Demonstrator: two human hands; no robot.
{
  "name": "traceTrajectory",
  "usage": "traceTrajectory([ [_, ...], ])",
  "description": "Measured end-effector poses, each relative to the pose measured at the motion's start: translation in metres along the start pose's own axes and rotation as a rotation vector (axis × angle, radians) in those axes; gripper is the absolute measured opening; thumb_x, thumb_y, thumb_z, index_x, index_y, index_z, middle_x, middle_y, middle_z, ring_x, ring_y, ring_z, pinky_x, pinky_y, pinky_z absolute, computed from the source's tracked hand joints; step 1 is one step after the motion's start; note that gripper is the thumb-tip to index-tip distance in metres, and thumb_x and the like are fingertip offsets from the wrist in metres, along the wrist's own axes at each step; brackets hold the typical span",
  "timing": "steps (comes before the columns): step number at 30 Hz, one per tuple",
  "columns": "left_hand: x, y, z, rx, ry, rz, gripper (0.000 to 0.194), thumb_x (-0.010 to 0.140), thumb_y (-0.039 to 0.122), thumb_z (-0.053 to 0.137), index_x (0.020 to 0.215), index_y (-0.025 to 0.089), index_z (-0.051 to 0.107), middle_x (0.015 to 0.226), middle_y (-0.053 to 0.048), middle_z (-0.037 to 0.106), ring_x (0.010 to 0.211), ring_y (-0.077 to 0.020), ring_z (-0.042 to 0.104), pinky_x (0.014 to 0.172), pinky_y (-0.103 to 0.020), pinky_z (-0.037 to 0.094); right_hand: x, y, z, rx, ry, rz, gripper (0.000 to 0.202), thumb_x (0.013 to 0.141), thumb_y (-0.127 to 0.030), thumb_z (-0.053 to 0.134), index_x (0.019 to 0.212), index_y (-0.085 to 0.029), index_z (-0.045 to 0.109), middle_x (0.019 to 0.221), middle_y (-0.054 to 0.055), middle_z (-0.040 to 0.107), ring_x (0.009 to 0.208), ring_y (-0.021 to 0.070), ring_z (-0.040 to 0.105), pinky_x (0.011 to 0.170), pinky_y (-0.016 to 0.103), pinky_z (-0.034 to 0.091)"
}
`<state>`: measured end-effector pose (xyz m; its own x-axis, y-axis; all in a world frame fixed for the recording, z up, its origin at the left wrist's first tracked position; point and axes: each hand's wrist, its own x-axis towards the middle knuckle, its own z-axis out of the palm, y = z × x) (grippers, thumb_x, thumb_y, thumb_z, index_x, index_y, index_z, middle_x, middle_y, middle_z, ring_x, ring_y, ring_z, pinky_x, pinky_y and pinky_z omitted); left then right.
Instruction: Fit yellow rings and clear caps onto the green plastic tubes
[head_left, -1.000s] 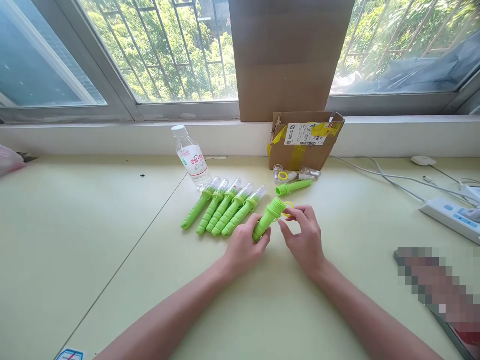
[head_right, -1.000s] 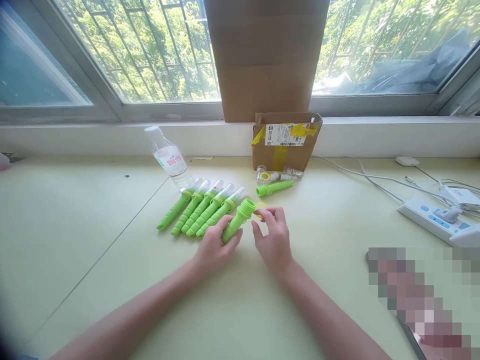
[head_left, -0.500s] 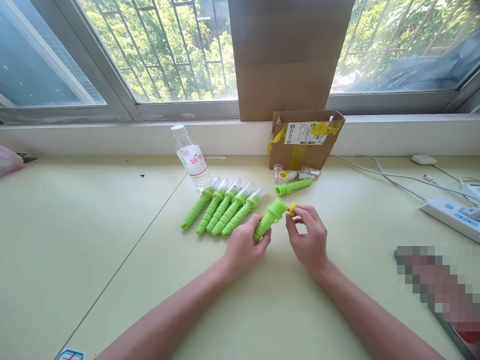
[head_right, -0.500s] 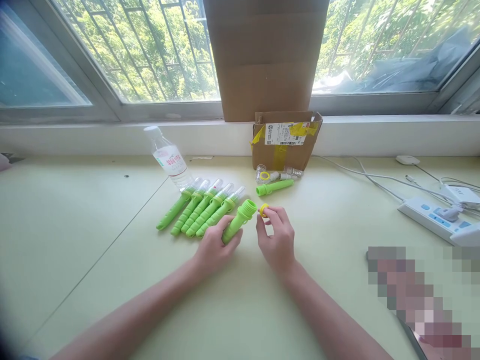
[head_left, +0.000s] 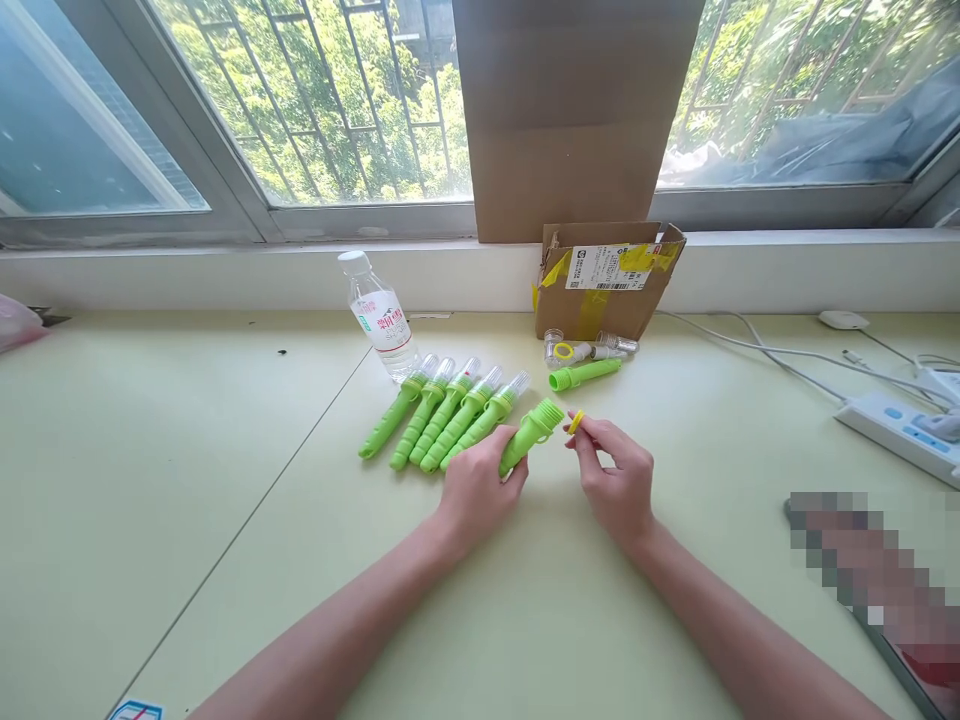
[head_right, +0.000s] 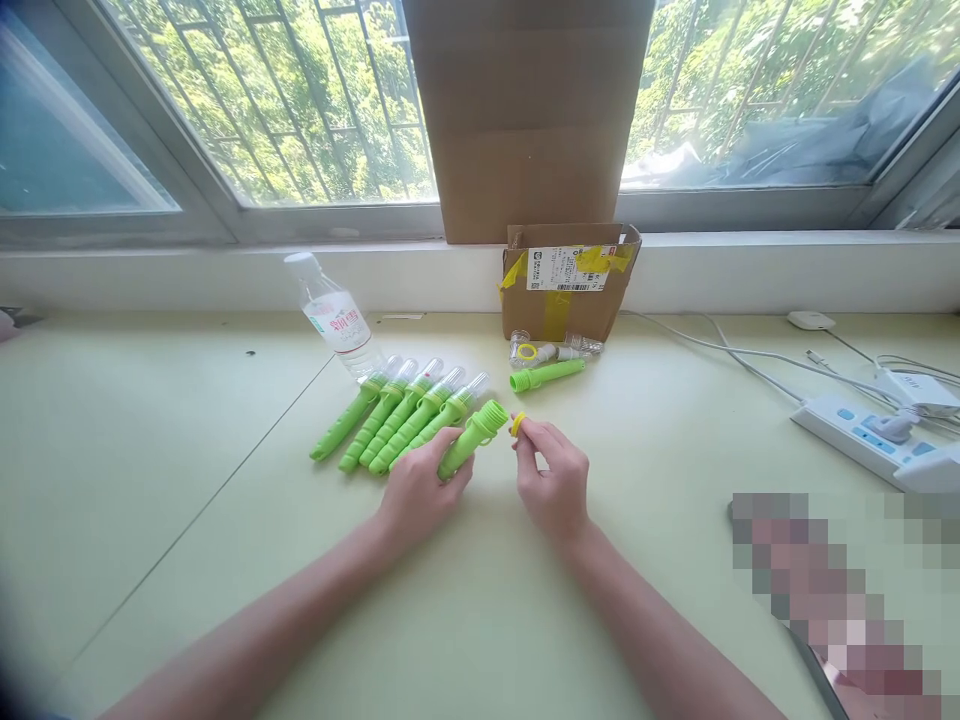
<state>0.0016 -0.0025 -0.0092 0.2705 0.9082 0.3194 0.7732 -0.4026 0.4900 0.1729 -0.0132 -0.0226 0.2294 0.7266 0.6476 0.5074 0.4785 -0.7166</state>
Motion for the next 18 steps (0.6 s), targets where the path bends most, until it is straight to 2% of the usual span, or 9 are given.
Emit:
traceTrajectory([
  [6,0.0008,-0.0042,0.0022,0.059,0.007,0.038,0.023,0.086,0.022,0.051,0.108,0.024,0.057,0.094,-0.002,0.069,0.081,-0.0188,0.064,0.064,-0.026,0.041,0.0013,-0.0019,-0.0002,0.052,-0.017,0.06,0.014,0.085,-0.019,0.056,0.093,-0.022,0.068,0.081,0.002,0.066,0.067,0.0145,0.063,0.06,0.029,0.058],
  [13,0.001,-0.0043,0.002,0.062,-0.034,0.089,0.027,0.085,0.021,0.052,0.111,0.024,0.059,0.093,-0.002,0.068,0.08,-0.018,0.064,0.063,-0.026,0.042,0.0015,-0.0009,-0.0041,0.118,-0.041,0.155,0.012,0.083,-0.017,0.052,0.086,-0.02,0.064,0.09,0.004,0.06,0.069,0.0146,0.063,0.056,0.028,0.056],
  [18,-0.0003,-0.0048,0.0032,0.087,-0.045,0.123,0.03,0.081,0.018,0.053,0.109,0.024,0.06,0.09,-0.001,0.068,0.076,-0.0173,0.063,0.058,-0.026,0.039,0.0005,0.0023,-0.0056,0.184,-0.065,0.209,0.013,0.081,-0.015,0.048,0.083,-0.019,0.06,0.08,0.001,0.059,0.065,0.0141,0.061,0.056,0.028,0.054],
])
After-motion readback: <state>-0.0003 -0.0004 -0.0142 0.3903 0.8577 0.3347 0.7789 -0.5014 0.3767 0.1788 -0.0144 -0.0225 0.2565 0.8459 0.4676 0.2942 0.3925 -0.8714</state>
